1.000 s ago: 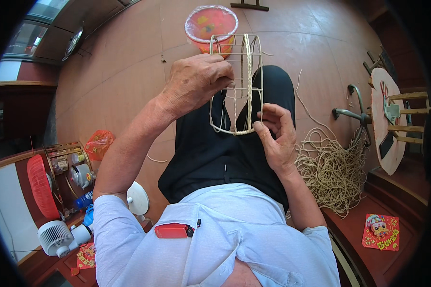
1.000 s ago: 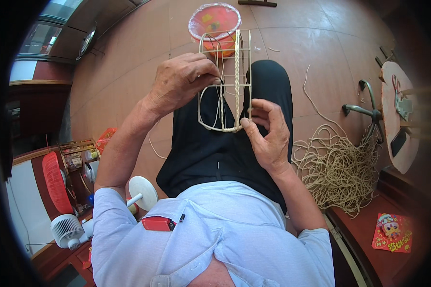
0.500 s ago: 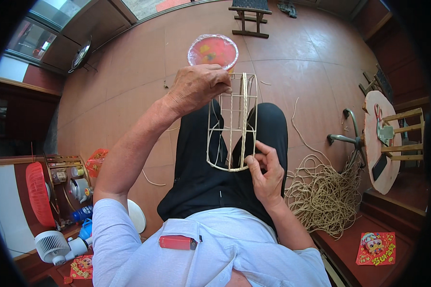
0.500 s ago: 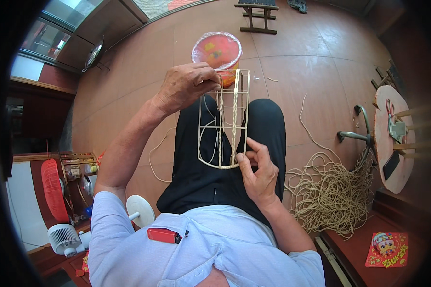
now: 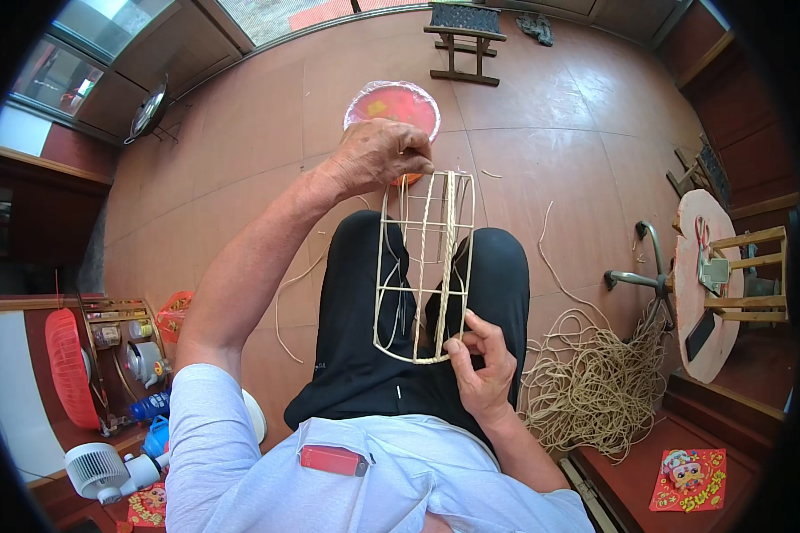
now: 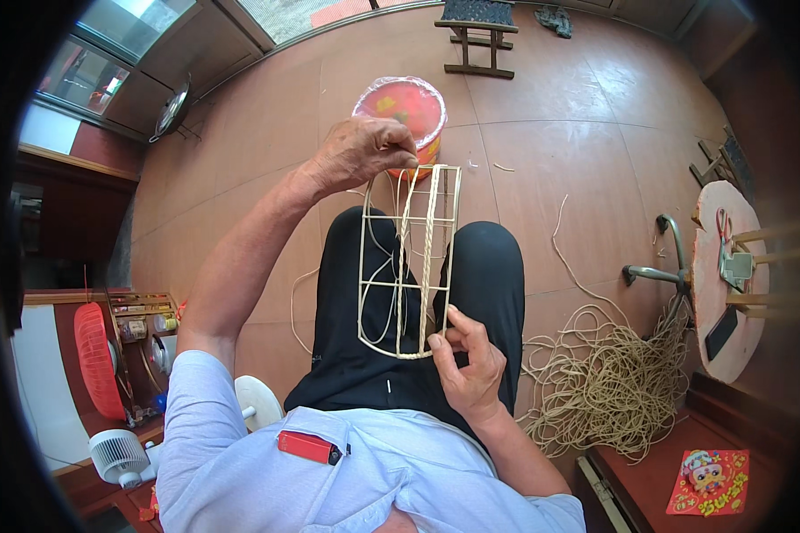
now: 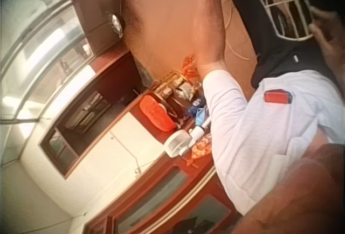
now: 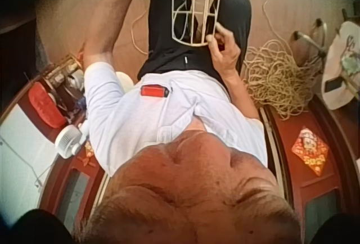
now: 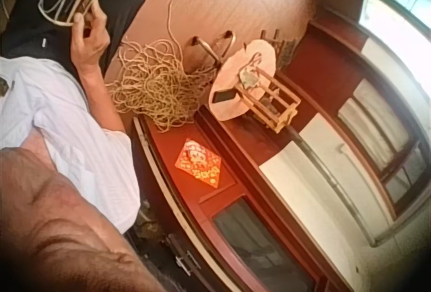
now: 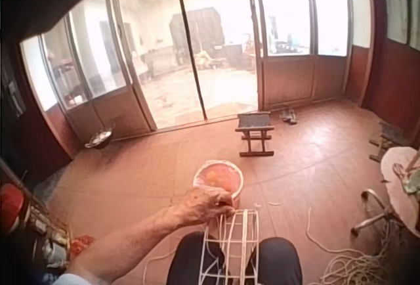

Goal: Weave material onto a wire or bamboo lantern frame.

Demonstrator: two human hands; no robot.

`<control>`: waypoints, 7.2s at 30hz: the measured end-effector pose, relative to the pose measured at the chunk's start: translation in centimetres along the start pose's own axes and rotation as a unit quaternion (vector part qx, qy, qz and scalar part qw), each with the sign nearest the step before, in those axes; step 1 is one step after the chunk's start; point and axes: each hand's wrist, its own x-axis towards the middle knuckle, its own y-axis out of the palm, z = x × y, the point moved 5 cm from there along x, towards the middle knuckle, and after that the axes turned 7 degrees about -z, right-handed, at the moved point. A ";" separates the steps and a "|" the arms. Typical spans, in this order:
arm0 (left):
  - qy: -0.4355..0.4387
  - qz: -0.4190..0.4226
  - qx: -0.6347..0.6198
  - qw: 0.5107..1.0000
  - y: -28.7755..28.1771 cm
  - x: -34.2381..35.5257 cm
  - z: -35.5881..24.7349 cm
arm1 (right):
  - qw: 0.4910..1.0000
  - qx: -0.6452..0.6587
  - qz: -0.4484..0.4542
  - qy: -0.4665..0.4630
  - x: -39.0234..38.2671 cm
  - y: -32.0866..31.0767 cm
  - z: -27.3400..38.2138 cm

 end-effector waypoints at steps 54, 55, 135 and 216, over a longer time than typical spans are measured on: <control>-0.184 0.224 -0.251 0.924 12.7 3.5 11.9 | 0.995 -0.021 0.081 -0.050 0.1 -0.5 0.8; -0.188 0.239 -0.263 0.916 12.5 3.7 11.7 | 0.994 -0.022 0.088 -0.053 0.3 -0.5 0.9; 0.114 -0.090 0.100 0.984 0.6 -17.6 -14.2 | 0.975 -0.069 -0.063 -0.202 5.0 0.7 2.5; 0.114 -0.200 0.149 0.962 -6.9 -3.4 -8.7 | 0.990 -0.023 -0.065 -0.123 -2.7 -0.4 -0.7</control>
